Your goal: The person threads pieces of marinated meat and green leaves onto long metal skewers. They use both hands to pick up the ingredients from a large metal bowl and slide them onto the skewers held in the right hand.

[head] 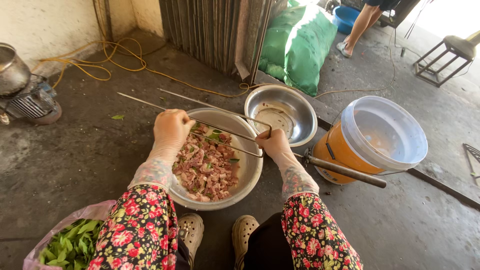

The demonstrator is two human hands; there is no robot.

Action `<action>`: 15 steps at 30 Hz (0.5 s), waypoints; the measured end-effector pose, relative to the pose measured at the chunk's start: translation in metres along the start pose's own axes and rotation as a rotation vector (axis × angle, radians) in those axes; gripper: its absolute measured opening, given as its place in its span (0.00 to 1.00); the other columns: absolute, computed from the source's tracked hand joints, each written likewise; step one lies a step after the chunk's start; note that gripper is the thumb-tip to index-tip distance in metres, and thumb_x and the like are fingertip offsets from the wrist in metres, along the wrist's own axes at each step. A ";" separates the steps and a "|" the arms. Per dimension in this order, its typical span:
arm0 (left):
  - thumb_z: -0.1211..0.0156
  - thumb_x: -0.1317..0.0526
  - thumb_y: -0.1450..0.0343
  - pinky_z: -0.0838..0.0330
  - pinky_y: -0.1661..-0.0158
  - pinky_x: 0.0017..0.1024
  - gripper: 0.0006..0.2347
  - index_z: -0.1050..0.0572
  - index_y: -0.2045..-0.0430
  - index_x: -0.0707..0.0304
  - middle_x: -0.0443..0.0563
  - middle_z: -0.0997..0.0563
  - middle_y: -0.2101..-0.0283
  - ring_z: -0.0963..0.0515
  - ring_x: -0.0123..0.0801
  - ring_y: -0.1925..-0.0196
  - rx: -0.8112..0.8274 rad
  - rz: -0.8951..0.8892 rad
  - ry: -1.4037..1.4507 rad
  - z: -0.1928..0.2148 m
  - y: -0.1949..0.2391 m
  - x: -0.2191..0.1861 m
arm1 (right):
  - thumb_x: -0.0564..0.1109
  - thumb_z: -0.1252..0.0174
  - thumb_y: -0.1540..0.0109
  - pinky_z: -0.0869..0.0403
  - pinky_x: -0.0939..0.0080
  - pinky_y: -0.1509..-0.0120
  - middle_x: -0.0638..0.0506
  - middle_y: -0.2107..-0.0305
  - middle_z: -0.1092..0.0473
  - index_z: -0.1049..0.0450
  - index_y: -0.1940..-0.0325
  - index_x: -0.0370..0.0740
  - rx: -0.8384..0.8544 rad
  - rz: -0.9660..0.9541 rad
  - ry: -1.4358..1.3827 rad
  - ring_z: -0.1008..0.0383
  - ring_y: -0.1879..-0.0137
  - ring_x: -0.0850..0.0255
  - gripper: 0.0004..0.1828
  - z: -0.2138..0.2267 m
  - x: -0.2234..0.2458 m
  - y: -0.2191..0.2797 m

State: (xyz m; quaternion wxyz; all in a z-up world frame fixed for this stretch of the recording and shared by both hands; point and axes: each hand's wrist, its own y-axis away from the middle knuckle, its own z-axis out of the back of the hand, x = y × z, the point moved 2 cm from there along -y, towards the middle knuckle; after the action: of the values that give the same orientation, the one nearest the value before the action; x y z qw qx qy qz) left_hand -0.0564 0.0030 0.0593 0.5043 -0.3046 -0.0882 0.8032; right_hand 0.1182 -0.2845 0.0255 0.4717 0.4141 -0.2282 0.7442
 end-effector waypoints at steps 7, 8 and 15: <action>0.36 0.57 0.30 0.23 0.56 0.40 0.08 0.15 0.64 0.56 0.54 0.15 0.65 0.16 0.46 0.61 0.058 0.363 0.241 0.023 0.022 0.010 | 0.37 0.34 0.43 0.23 0.63 0.60 0.48 0.71 0.20 0.17 0.60 0.30 0.057 0.011 -0.080 0.22 0.67 0.63 0.08 0.015 0.013 0.026; 0.36 0.56 0.31 0.23 0.56 0.40 0.08 0.14 0.65 0.56 0.54 0.15 0.65 0.16 0.46 0.61 0.096 0.383 0.234 0.024 0.020 0.011 | 0.37 0.34 0.43 0.23 0.64 0.59 0.48 0.71 0.20 0.17 0.60 0.31 0.040 0.028 -0.056 0.22 0.66 0.64 0.09 0.021 0.015 0.028; 0.34 0.56 0.33 0.23 0.48 0.36 0.10 0.13 0.62 0.52 0.53 0.14 0.56 0.14 0.41 0.57 0.598 0.405 0.181 -0.014 0.003 0.050 | 0.40 0.31 0.44 0.25 0.64 0.57 0.50 0.68 0.20 0.18 0.56 0.32 0.123 0.064 -0.055 0.24 0.65 0.65 0.13 0.043 0.001 0.038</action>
State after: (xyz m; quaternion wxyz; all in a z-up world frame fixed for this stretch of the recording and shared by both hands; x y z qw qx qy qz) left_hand -0.0655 0.0431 0.0265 0.4078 -0.2249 0.2573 0.8467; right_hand 0.1011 -0.3327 0.0516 0.4149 0.4549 -0.2081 0.7600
